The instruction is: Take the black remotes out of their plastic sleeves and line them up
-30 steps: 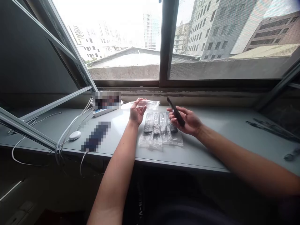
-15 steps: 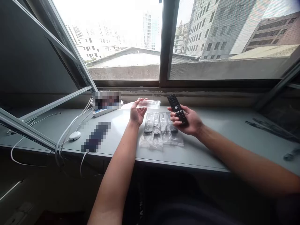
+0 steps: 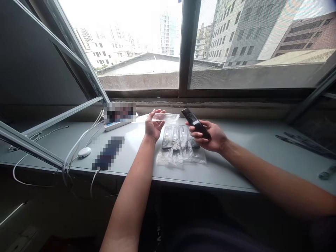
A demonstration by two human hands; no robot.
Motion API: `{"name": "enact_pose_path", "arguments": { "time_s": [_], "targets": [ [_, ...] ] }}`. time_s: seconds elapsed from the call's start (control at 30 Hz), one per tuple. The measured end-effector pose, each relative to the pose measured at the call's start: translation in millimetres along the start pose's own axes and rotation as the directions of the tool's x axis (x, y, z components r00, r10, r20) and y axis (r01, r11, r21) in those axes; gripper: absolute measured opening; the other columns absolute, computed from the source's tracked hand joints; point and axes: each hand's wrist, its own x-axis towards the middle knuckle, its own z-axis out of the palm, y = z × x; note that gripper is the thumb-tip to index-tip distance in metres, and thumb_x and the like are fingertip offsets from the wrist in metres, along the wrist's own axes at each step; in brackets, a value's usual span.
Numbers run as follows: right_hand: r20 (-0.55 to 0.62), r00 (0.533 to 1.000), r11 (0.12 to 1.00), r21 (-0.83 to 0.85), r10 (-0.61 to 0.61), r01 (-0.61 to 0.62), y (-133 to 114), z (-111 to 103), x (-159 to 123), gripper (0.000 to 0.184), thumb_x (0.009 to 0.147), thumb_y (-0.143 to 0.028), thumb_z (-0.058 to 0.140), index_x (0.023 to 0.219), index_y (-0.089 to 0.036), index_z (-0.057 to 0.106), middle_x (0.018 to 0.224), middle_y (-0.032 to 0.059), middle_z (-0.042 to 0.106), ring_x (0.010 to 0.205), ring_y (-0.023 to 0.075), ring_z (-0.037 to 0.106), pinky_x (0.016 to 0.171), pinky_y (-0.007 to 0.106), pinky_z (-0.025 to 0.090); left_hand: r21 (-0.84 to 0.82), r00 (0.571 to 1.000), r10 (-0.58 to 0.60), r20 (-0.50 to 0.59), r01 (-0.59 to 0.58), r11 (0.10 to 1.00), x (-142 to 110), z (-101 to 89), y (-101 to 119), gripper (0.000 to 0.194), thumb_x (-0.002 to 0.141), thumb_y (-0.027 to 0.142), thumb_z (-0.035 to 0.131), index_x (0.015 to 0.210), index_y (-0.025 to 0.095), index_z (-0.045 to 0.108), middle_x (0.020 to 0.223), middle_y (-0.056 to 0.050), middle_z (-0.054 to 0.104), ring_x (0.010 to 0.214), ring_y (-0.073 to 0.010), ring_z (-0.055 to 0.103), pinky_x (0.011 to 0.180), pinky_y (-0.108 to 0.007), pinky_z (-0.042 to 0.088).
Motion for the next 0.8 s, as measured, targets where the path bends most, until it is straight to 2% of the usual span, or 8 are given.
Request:
{"name": "enact_pose_path", "arguments": {
  "time_s": [0.1, 0.23, 0.33, 0.47, 0.53, 0.6, 0.7, 0.8],
  "targets": [
    [-0.065, 0.995, 0.995, -0.078, -0.069, 0.063, 3, 3, 0, 0.026, 0.103, -0.027, 0.06, 0.127, -0.021, 0.066, 0.091, 0.0063, 0.066, 0.066, 0.0178, 0.061, 0.043, 0.025, 0.055, 0.003, 1.0, 0.006, 0.001, -0.006, 1.0, 0, -0.5, 0, 0.026, 0.098, 0.038, 0.075, 0.116, 0.02, 0.077, 0.12, -0.01, 0.082, 0.08, -0.0127, 0.077, 0.064, -0.02, 0.059],
    [-0.141, 0.979, 0.982, -0.138, -0.147, 0.127, 6, 3, 3, 0.02, 0.102, -0.015, 0.062, 0.12, -0.022, 0.069, 0.1, 0.0067, 0.072, 0.074, 0.0178, 0.067, 0.057, 0.028, 0.064, 0.017, 1.0, 0.009, 0.001, -0.009, 1.0, 1, -0.3, 0, 0.024, 0.099, 0.038, 0.073, 0.112, 0.019, 0.077, 0.119, -0.011, 0.082, 0.079, -0.0124, 0.076, 0.062, -0.019, 0.058],
    [-0.132, 0.966, 0.96, -0.201, -0.222, 0.193, 8, 0, 5, 0.018, 0.101, -0.011, 0.065, 0.114, -0.022, 0.07, 0.106, 0.0067, 0.075, 0.081, 0.0174, 0.072, 0.069, 0.03, 0.068, 0.02, 1.0, 0.01, -0.002, -0.01, 1.0, 0, 0.6, 1, 0.024, 0.099, 0.038, 0.073, 0.111, 0.018, 0.077, 0.119, -0.011, 0.082, 0.079, -0.0123, 0.076, 0.062, -0.019, 0.058],
    [-0.07, 0.932, 0.88, -0.36, -0.357, 0.31, 10, -8, 10, 0.024, 0.091, -0.011, 0.083, 0.109, -0.023, 0.073, 0.099, 0.0031, 0.077, 0.088, 0.0175, 0.076, 0.073, 0.028, 0.066, 0.009, 1.0, -0.001, -0.003, 0.001, 1.0, -1, 2.0, 1, 0.027, 0.098, 0.038, 0.076, 0.116, 0.019, 0.077, 0.119, -0.011, 0.082, 0.075, -0.0117, 0.075, 0.061, -0.02, 0.058],
    [-0.03, 0.884, 0.8, -0.44, -0.467, 0.408, 13, -10, 12, 0.033, 0.083, -0.015, 0.094, 0.109, -0.024, 0.075, 0.098, 0.0004, 0.076, 0.092, 0.0177, 0.076, 0.08, 0.029, 0.066, 0.008, 1.0, -0.005, -0.005, 0.006, 1.0, -2, 2.2, 1, 0.028, 0.098, 0.039, 0.076, 0.118, 0.02, 0.077, 0.119, -0.01, 0.082, 0.074, -0.0112, 0.075, 0.06, -0.02, 0.058],
    [0.033, 0.815, 0.675, -0.542, -0.578, 0.5, 15, -9, 11, 0.038, 0.077, -0.019, 0.1, 0.108, -0.025, 0.078, 0.101, 0.0002, 0.077, 0.098, 0.0196, 0.075, 0.089, 0.034, 0.065, 0.005, 1.0, -0.003, -0.009, 0.003, 1.0, -1, 1.8, 2, 0.027, 0.098, 0.039, 0.076, 0.117, 0.02, 0.077, 0.119, -0.01, 0.082, 0.074, -0.0111, 0.075, 0.06, -0.019, 0.058],
    [0.201, 0.718, 0.41, -0.705, -0.667, 0.579, 17, -5, 5, 0.031, 0.081, -0.023, 0.099, 0.106, -0.028, 0.082, 0.115, 0.0051, 0.077, 0.121, 0.0279, 0.07, 0.107, 0.047, 0.061, -0.001, 1.0, 0.014, -0.01, -0.014, 1.0, 0, 0.5, 2, 0.024, 0.098, 0.038, 0.075, 0.113, 0.02, 0.077, 0.119, -0.01, 0.082, 0.076, -0.0115, 0.075, 0.06, -0.019, 0.058],
    [0.367, 0.631, 0.169, -0.762, -0.684, 0.626, 20, 0, -1, 0.024, 0.083, -0.016, 0.095, 0.097, -0.032, 0.085, 0.134, 0.0073, 0.072, 0.15, 0.0352, 0.053, 0.123, 0.059, 0.05, -0.001, 0.999, 0.027, -0.019, -0.027, 1.0, 1, -0.7, 2, 0.023, 0.099, 0.038, 0.073, 0.11, 0.019, 0.078, 0.12, -0.011, 0.082, 0.075, -0.0114, 0.075, 0.06, -0.019, 0.057]
  ]
}}
